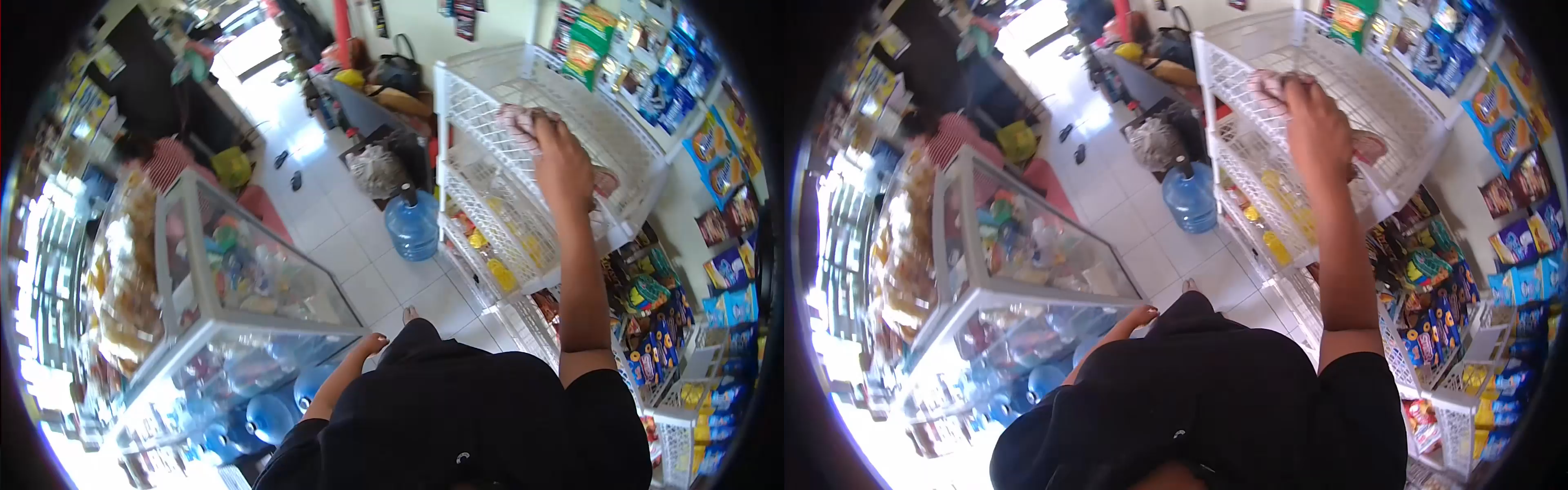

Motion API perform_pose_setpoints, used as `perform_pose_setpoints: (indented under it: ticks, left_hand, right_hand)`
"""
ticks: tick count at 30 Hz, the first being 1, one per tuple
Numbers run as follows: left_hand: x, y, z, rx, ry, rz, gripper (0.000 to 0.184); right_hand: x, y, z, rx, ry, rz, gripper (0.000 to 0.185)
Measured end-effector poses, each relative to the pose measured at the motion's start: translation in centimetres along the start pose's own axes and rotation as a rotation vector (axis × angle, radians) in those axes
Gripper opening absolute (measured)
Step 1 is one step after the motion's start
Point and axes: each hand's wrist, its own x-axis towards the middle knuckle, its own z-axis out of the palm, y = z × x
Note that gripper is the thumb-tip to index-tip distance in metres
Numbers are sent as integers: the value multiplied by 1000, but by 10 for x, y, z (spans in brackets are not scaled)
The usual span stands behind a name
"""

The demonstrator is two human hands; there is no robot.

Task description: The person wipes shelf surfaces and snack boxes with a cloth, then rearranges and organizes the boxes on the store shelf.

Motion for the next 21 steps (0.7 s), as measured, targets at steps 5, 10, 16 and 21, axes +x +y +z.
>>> perform_pose_setpoints:
  ticks: [5,10,16,21]
  left_hand:
    - [-69,-60,61,-224,270,-89,43]
    - [-122,-141,152,214,184,-6,40]
    - [-210,-149,226,-185,330,-307,36]
    - [-280,-136,295,-904,663,-559,38]
  right_hand:
    - [-1,6,0,190,83,-136,48]
    - [13,-22,-10,887,391,-188,33]
    - [-2,-200,-50,1354,-119,-294,38]
    - [-18,-416,-18,1534,-241,-680,42]
